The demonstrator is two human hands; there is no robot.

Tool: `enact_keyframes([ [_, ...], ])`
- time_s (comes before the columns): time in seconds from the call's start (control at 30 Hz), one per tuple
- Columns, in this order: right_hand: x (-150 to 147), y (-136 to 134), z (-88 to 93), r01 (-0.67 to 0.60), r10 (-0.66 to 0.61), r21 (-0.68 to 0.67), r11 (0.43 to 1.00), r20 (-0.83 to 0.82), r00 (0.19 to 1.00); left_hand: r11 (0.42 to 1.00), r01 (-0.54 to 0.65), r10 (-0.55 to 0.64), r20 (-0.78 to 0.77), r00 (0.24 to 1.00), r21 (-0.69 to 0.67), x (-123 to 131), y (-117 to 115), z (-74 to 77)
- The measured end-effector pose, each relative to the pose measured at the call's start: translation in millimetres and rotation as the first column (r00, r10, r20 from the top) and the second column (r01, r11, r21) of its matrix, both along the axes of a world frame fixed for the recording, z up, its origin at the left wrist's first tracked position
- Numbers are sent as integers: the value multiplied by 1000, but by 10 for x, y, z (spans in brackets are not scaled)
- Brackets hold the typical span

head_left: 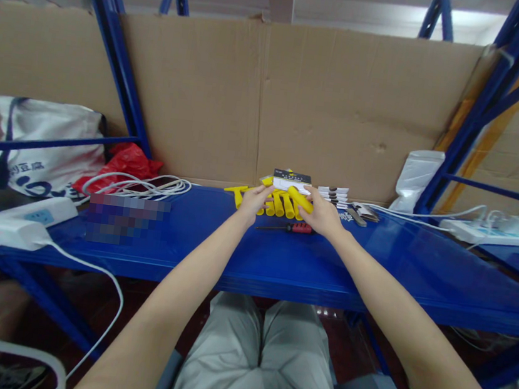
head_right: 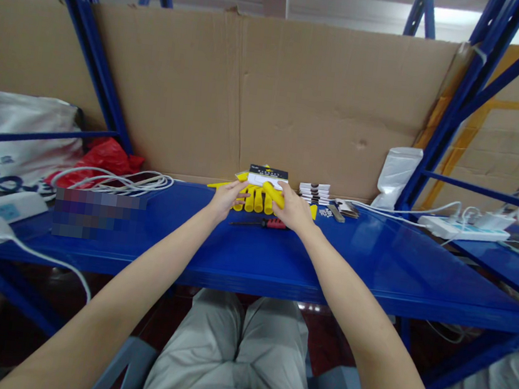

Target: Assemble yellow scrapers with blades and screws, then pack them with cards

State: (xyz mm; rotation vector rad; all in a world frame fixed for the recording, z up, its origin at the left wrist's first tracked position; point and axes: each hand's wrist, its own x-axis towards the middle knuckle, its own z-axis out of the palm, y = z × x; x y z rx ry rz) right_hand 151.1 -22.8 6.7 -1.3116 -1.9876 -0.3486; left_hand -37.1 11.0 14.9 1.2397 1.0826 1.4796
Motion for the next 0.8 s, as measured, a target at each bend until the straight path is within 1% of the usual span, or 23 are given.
enact_keyframes([
  [0.1, 1, 0, 0, 0, 0, -4, 1000, -4, 1000, 999, 31, -31, 0, 1000, -37, 11, -1, -7],
  [0.17, -3, -6, 4, 5, -5, -14, 1000, -5, 1000, 999, 24, -26, -58, 998, -28, 14, 6, -21],
  [0.23, -8, -14, 10, 10, -10, -23, 1000, -6, 1000, 997, -18, 33, -188, 982, 79, 15, 17, -40],
  [0.3, -10, -20, 14, 14, -14, -26, 1000, -6, 1000, 970, -51, 126, -311, 942, 238, 17, 28, -57],
  [0.33, -9, -21, 15, 15, -15, -25, 1000, -5, 1000, 955, -48, 153, -347, 925, 294, 21, 31, -63],
  [0.37, -6, -21, 15, 16, -16, -20, 1000, -4, 1000, 949, -33, 153, -366, 918, 313, 28, 30, -67],
  [0.43, 1, -15, 12, 18, -18, -9, 1000, -2, 1000, 967, 24, 73, -369, 926, 252, 48, 15, -67],
  [0.5, 5, -8, 8, 20, -20, -3, 1000, -4, 1000, 983, 105, -51, -323, 945, 153, 72, -13, -56],
  [0.6, -7, -9, 5, 24, -24, -4, 1000, -3, 1000, 971, 221, -197, -222, 955, 88, 96, -64, -35],
  [0.67, -26, -22, 8, 25, -25, -6, 1000, 2, 1000, 960, 270, -252, -185, 950, 76, 101, -92, -28],
  [0.8, -60, -69, 27, 31, -30, -32, 999, 29, 999, 952, 300, -286, -175, 942, 56, 101, -135, -30],
])
